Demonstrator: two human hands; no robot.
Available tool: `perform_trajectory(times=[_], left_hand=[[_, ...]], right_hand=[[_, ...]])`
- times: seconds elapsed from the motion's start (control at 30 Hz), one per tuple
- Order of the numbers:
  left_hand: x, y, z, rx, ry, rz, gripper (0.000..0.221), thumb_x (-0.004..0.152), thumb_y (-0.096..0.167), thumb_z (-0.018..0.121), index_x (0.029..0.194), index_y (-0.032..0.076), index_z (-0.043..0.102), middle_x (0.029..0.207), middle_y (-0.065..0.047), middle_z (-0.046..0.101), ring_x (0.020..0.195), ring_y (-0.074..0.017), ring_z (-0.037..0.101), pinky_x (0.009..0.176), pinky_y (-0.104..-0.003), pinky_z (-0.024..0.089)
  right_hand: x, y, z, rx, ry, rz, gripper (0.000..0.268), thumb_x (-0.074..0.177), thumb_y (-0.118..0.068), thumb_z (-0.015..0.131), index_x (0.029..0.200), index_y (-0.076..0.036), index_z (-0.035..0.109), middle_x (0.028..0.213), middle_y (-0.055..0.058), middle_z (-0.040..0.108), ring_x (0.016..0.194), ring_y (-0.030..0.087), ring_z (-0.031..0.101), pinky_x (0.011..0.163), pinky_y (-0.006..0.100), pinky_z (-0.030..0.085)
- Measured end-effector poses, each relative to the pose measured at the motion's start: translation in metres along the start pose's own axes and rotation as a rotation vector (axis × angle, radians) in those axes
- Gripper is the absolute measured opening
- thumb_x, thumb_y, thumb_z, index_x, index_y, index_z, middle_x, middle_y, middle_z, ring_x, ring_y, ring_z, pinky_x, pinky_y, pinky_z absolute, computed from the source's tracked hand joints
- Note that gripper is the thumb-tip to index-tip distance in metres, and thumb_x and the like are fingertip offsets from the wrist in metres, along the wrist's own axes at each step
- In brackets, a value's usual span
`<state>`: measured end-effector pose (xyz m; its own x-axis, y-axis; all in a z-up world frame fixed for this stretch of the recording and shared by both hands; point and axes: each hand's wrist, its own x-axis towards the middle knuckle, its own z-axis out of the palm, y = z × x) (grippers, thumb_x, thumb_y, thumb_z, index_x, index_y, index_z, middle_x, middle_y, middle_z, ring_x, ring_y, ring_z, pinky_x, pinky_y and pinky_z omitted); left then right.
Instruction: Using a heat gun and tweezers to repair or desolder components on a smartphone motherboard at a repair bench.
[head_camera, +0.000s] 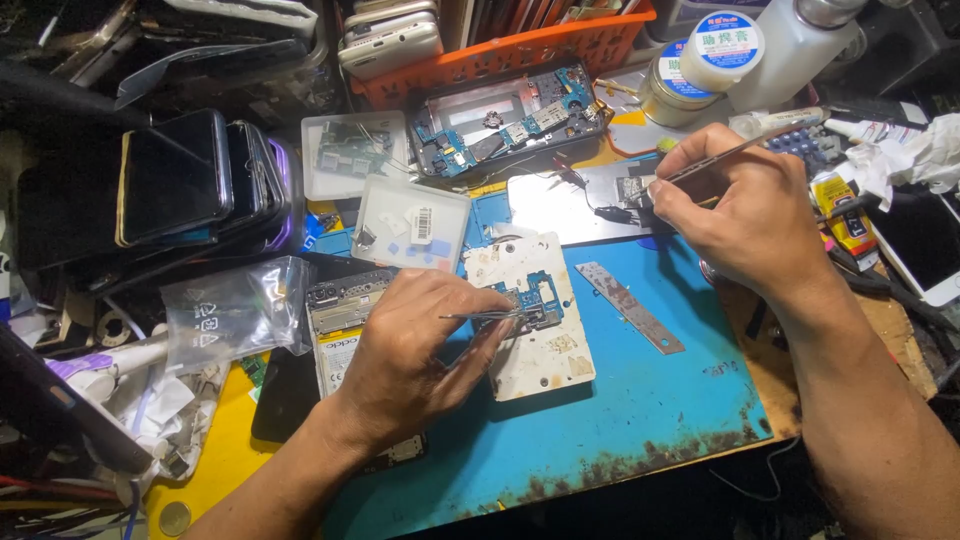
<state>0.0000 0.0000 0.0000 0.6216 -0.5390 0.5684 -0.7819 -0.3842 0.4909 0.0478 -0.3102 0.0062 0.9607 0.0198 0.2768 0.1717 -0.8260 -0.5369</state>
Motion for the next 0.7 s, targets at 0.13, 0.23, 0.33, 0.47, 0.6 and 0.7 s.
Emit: perform_trajectory(times=[0.13, 0.23, 0.33, 0.47, 0.6, 0.7], left_hand=[[0.001, 0.001, -0.001, -0.002, 0.004, -0.003, 0.015, 0.094, 0.010, 0.075, 0.107, 0.005, 0.068, 0.095, -0.011, 0.076, 0.086, -0.0254, 0.072, 0.076, -0.040, 0.049], [0.001, 0.001, -0.001, -0.003, 0.000, 0.005, 0.014, 0.094, 0.010, 0.074, 0.106, 0.004, 0.069, 0.096, -0.011, 0.076, 0.086, -0.0251, 0.072, 0.076, -0.040, 0.049], [0.001, 0.001, -0.001, -0.002, 0.007, 0.002, 0.014, 0.094, 0.010, 0.075, 0.106, 0.004, 0.069, 0.096, -0.011, 0.076, 0.086, -0.0255, 0.072, 0.076, -0.040, 0.049], [0.001, 0.001, -0.001, -0.002, 0.009, 0.009, 0.015, 0.094, 0.009, 0.075, 0.106, 0.005, 0.068, 0.095, -0.011, 0.076, 0.085, -0.0255, 0.072, 0.076, -0.040, 0.049], [0.001, 0.000, -0.001, 0.002, 0.000, 0.002, 0.015, 0.094, 0.010, 0.075, 0.106, 0.004, 0.069, 0.096, -0.011, 0.077, 0.087, -0.0251, 0.072, 0.076, -0.039, 0.050], [0.000, -0.001, 0.000, -0.005, -0.001, 0.000, 0.016, 0.094, 0.010, 0.075, 0.107, 0.004, 0.069, 0.095, -0.012, 0.076, 0.086, -0.0252, 0.072, 0.075, -0.040, 0.050]], right_hand=[[0.000, -0.005, -0.004, 0.040, -0.060, 0.033, 0.014, 0.095, -0.022, 0.076, 0.100, -0.009, 0.072, 0.081, 0.003, 0.074, 0.067, 0.016, 0.066, 0.065, 0.033, 0.050], [0.000, -0.005, -0.004, 0.015, -0.022, 0.060, 0.014, 0.095, -0.024, 0.077, 0.099, -0.012, 0.072, 0.076, 0.000, 0.069, 0.064, 0.014, 0.060, 0.066, 0.033, 0.047], [0.001, -0.005, -0.003, 0.002, -0.021, 0.084, 0.012, 0.097, -0.024, 0.075, 0.099, -0.013, 0.070, 0.063, 0.001, 0.068, 0.051, 0.015, 0.063, 0.069, 0.031, 0.050], [0.000, -0.004, -0.002, 0.000, -0.033, 0.066, 0.013, 0.093, -0.024, 0.077, 0.099, -0.013, 0.072, 0.077, 0.002, 0.073, 0.068, 0.015, 0.067, 0.070, 0.033, 0.050], [-0.001, -0.010, -0.005, 0.064, -0.027, 0.094, 0.012, 0.096, -0.022, 0.077, 0.098, -0.012, 0.072, 0.075, -0.001, 0.068, 0.066, 0.012, 0.060, 0.065, 0.030, 0.046], [-0.001, -0.006, -0.004, 0.028, -0.020, 0.056, 0.013, 0.095, -0.023, 0.076, 0.099, -0.011, 0.072, 0.079, 0.000, 0.072, 0.066, 0.013, 0.063, 0.066, 0.031, 0.048]])
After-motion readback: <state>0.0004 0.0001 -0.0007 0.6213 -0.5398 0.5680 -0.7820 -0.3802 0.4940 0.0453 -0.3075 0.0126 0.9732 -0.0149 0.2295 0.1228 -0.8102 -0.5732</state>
